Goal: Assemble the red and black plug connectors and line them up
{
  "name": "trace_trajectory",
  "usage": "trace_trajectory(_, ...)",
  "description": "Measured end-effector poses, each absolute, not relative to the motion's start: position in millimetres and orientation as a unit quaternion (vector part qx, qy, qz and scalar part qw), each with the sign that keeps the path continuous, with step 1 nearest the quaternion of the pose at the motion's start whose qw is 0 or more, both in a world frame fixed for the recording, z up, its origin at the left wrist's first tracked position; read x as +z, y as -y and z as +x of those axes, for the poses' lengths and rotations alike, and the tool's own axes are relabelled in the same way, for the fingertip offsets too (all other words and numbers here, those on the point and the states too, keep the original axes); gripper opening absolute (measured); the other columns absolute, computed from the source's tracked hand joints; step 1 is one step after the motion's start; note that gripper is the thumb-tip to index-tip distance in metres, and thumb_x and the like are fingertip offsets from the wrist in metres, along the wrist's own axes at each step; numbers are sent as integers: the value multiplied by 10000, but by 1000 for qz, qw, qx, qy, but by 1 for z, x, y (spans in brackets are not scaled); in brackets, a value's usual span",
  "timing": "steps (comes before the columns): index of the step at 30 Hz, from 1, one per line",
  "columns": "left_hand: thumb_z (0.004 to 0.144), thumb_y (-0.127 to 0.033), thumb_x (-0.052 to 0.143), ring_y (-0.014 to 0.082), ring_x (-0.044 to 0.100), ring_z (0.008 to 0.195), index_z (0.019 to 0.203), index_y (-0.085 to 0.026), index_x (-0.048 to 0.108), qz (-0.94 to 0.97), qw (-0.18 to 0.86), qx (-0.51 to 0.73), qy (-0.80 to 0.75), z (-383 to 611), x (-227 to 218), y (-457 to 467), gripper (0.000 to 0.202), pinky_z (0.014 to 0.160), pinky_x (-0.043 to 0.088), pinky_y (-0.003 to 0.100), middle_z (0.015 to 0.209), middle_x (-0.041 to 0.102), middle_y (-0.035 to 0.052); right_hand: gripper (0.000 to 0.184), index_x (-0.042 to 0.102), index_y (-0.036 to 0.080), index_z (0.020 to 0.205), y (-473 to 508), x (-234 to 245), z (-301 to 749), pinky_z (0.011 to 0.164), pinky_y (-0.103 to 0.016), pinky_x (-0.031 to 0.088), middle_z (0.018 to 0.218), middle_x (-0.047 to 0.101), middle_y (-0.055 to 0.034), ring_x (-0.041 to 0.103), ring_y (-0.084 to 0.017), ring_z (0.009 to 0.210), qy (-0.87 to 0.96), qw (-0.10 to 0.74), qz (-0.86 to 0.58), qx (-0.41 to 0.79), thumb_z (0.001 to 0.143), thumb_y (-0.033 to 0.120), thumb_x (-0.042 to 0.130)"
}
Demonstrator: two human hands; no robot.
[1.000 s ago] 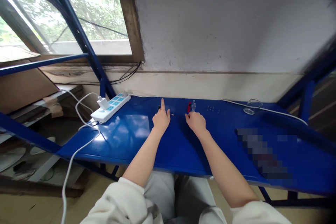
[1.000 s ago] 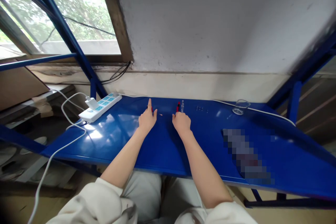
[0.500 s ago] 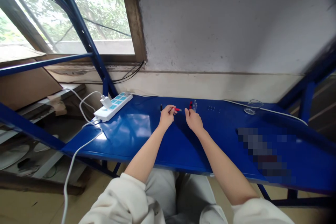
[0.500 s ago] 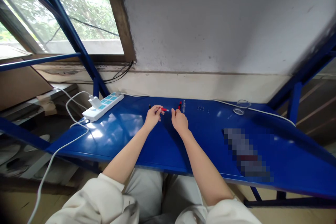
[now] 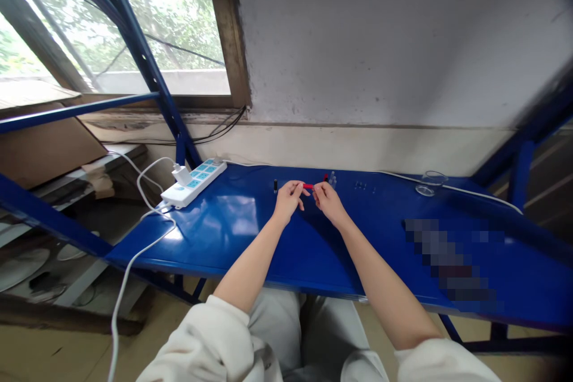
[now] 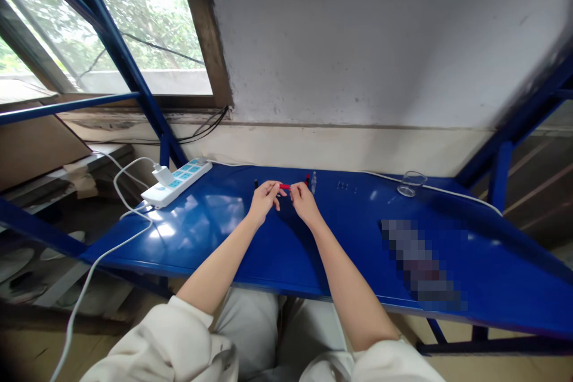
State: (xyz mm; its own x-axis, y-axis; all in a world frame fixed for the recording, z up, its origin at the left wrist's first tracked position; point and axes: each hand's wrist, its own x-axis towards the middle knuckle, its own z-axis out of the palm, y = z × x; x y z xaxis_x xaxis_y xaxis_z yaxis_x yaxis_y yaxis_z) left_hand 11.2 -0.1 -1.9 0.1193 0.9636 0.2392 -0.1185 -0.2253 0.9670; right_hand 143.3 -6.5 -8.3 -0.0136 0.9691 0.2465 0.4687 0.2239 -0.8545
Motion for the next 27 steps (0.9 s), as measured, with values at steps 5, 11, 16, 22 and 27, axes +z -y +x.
trace_trajectory(5,759,-455,518,36,439,319,850,-122,521,537,475,575,-394,12,1,1,346,327,346,171,659,595,11,298,423,182,1003,9,-2,143,494,-216,395,792,565,-9,463,-73,471,646,464,-508,331,833,414,347)
trace_trajectory(11,739,-469,535,29,443,350,860,-122,529,530,478,581,-392,11,5,3,369,348,318,162,669,594,15,271,528,182,941,20,7,141,630,-238,413,887,612,-49,549,-128,663,697,421,-535,226,831,386,388)
trace_trajectory(16,678,-404,619,31,465,394,913,-139,542,553,507,552,-365,12,3,2,362,357,293,160,735,598,16,217,535,193,944,20,7,144,610,-233,392,866,616,-36,535,-124,630,726,383,-549,159,832,327,405)
trace_trajectory(22,671,-423,616,19,423,375,833,-138,546,514,454,598,-415,10,1,-1,335,376,320,172,701,592,1,128,573,183,806,17,7,155,599,-220,377,767,599,-28,541,-126,660,740,263,-602,144,749,292,534)
trace_trajectory(27,671,-436,615,21,419,366,803,-141,531,521,439,593,-430,10,-2,-2,334,377,327,171,673,578,-7,104,595,171,729,11,7,179,560,-215,370,710,624,-40,567,-142,651,693,189,-668,195,693,267,579)
